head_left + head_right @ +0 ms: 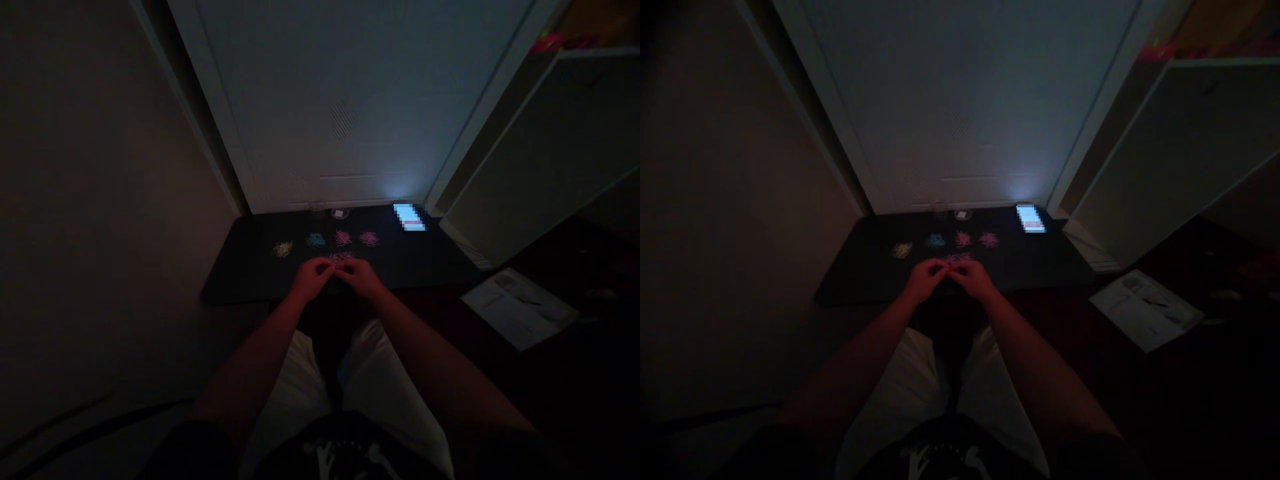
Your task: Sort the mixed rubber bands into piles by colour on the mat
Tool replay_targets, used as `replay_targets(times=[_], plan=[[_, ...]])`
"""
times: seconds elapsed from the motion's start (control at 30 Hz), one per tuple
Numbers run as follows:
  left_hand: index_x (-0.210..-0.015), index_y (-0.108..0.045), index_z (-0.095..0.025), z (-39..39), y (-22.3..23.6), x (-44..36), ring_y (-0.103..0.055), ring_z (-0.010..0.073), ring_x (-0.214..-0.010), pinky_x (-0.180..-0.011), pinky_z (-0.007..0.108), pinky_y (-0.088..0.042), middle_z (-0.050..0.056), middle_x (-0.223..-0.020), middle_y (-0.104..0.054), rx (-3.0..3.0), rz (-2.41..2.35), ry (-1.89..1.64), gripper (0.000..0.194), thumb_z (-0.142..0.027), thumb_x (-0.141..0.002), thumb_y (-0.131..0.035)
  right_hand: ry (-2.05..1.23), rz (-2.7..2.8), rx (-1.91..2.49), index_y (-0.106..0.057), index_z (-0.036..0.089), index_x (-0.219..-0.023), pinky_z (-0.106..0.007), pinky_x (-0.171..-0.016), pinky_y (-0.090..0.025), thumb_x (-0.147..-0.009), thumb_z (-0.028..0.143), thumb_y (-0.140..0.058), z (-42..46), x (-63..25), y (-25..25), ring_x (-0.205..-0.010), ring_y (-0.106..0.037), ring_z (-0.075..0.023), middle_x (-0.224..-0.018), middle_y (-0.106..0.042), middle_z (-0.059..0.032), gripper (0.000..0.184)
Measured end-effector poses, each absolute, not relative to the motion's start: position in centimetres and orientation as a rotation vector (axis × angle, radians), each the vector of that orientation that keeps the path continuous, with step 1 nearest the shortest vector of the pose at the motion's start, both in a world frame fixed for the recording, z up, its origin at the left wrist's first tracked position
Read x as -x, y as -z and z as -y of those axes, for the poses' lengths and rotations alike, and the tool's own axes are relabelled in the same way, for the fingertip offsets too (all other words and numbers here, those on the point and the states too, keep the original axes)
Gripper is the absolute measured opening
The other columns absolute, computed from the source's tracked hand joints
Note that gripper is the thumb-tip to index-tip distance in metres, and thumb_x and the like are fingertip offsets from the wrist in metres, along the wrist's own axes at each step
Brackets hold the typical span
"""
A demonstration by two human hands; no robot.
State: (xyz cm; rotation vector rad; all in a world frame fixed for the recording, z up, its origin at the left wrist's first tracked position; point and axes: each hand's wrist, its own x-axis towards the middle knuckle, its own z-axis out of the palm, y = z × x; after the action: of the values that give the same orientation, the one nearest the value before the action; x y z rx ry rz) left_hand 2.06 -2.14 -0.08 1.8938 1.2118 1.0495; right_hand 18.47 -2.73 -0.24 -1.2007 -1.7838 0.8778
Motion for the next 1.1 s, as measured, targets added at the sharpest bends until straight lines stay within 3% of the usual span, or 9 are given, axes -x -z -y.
replay_targets(times=[0.7,0.9,1.1], plan=[[-0.086,-0.065,-0.016,2.25,-0.25,-1.96,-0.060,0.0141,-0.072,-0.067,0.027,-0.048,0.004,-0.082,-0.067,-1.862,-1.230,-1.056,0.019,-0.030,-0.075,-0.058,-0.856,1.736,1.259,-0.068,0.016,-0.072,-0.025,-0.059,-0.040,-0.072,0.035,-0.060,2.63,-18.90,0.02,-0.062,-0.055,-0.0133,-0.068,-0.065,-0.0026,0.021],[-0.084,-0.065,-0.016,2.19,-0.25,-2.04,-0.061,0.0138,-0.070,-0.067,0.027,-0.048,0.004,-0.080,-0.068,-1.837,-1.266,-1.059,0.018,-0.030,-0.074,-0.059,-0.957,1.638,1.141,-0.067,0.016,-0.093,-0.023,-0.053,-0.038,-0.065,0.035,-0.067,2.33,-18.97,0.71,-0.055,-0.049,-0.0105,-0.064,-0.061,0.0005,0.034],[-0.081,-0.064,-0.015,2.14,-0.15,-2.07,-0.059,0.0125,-0.067,-0.064,0.025,-0.047,0.003,-0.077,-0.067,-1.828,-1.258,-1.062,0.018,-0.031,-0.072,-0.061,-0.882,1.699,1.227,-0.068,0.015,-0.073,-0.024,-0.057,-0.039,-0.069,0.035,-0.062,2.39,-18.89,0.54,-0.061,-0.053,-0.0126,-0.067,-0.063,-0.0023,0.021]])
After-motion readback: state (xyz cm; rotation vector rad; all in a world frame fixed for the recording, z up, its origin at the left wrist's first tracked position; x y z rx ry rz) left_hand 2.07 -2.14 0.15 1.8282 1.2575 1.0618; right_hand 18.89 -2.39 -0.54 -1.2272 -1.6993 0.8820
